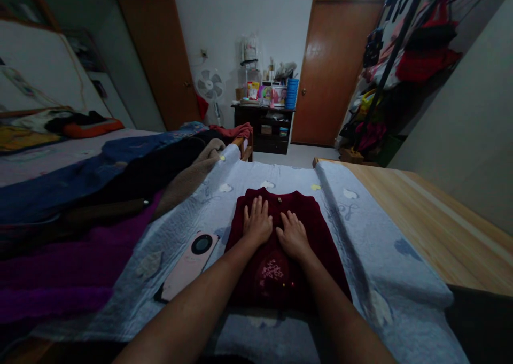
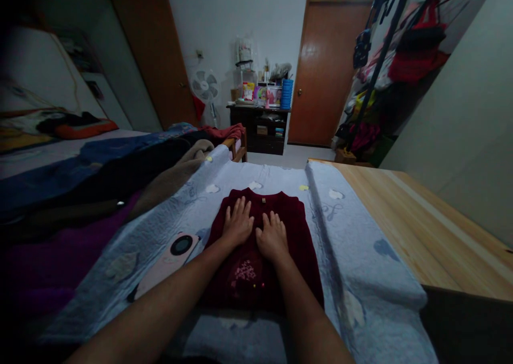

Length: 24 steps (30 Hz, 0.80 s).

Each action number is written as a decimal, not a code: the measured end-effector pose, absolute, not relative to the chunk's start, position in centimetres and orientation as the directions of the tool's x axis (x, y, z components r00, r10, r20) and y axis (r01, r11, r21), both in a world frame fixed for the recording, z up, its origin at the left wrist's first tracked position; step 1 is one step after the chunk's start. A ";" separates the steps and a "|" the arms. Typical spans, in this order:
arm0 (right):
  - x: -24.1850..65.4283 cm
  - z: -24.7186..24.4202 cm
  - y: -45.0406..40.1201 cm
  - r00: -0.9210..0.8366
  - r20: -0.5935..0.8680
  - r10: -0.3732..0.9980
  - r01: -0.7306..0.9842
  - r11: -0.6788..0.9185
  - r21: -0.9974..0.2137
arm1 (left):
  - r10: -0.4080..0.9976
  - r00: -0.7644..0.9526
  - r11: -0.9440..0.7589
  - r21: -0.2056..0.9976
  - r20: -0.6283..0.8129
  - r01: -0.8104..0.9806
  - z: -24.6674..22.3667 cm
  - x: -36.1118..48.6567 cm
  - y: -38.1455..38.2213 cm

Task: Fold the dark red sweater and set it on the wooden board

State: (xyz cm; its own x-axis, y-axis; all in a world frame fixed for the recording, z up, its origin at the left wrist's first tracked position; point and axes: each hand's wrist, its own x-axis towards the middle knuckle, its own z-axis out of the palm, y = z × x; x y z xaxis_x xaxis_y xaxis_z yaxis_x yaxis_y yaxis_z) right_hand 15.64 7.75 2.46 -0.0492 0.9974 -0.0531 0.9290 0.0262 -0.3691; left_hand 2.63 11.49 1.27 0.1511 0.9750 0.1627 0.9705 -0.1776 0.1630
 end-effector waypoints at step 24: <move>15.3 2.6 7.4 -0.049 -0.066 0.997 0.931 0.021 -0.363 | 0.994 0.111 -0.102 0.506 0.013 0.856 5.0 -3.7 14.1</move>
